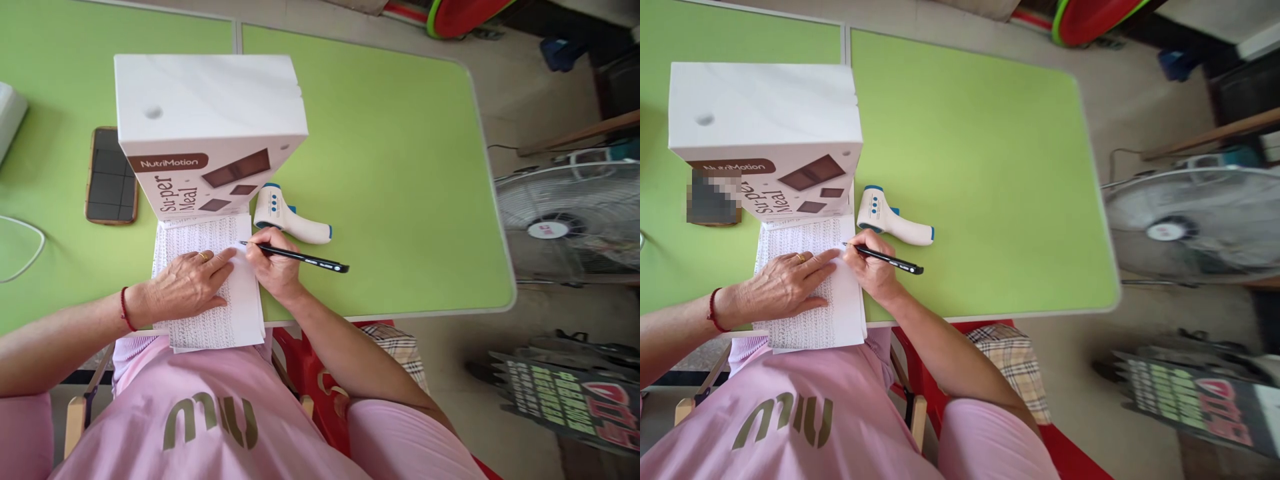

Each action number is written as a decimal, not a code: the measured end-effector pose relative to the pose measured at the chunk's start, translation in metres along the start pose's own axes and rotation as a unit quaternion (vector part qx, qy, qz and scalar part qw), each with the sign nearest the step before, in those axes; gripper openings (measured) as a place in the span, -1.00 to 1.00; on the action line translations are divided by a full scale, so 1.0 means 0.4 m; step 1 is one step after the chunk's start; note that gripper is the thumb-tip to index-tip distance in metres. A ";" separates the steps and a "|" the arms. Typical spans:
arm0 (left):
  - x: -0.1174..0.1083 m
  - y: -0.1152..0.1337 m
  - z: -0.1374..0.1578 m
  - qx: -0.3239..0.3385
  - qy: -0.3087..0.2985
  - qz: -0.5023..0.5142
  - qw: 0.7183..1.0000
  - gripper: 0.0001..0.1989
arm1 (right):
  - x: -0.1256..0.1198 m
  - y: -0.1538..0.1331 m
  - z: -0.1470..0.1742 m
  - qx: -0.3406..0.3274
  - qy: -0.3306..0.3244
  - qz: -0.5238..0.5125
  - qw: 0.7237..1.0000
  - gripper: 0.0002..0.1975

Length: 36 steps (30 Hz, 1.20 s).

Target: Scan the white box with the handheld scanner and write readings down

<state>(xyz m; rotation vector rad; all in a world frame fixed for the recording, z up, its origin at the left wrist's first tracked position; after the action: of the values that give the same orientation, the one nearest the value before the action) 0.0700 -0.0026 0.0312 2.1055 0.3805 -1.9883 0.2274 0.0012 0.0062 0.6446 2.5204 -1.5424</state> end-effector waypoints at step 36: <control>0.003 0.000 0.002 0.003 -0.014 0.007 1.000 -0.47 | 0.004 0.014 0.002 0.042 -0.015 0.013 0.999 -0.87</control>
<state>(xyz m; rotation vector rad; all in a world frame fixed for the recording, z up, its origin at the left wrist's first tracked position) 0.0695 -0.0028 0.0299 2.0758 0.3555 -2.0115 0.2281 0.0030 0.0007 0.6553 2.4275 -1.6430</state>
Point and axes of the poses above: each hand's wrist, its own z-axis away from the middle knuckle, its own x-axis out of the palm, y = z × x, the point moved 6 cm from there along -z, towards the middle knuckle, and after that the axes turned 8 degrees about -z, right-handed, at the moved point
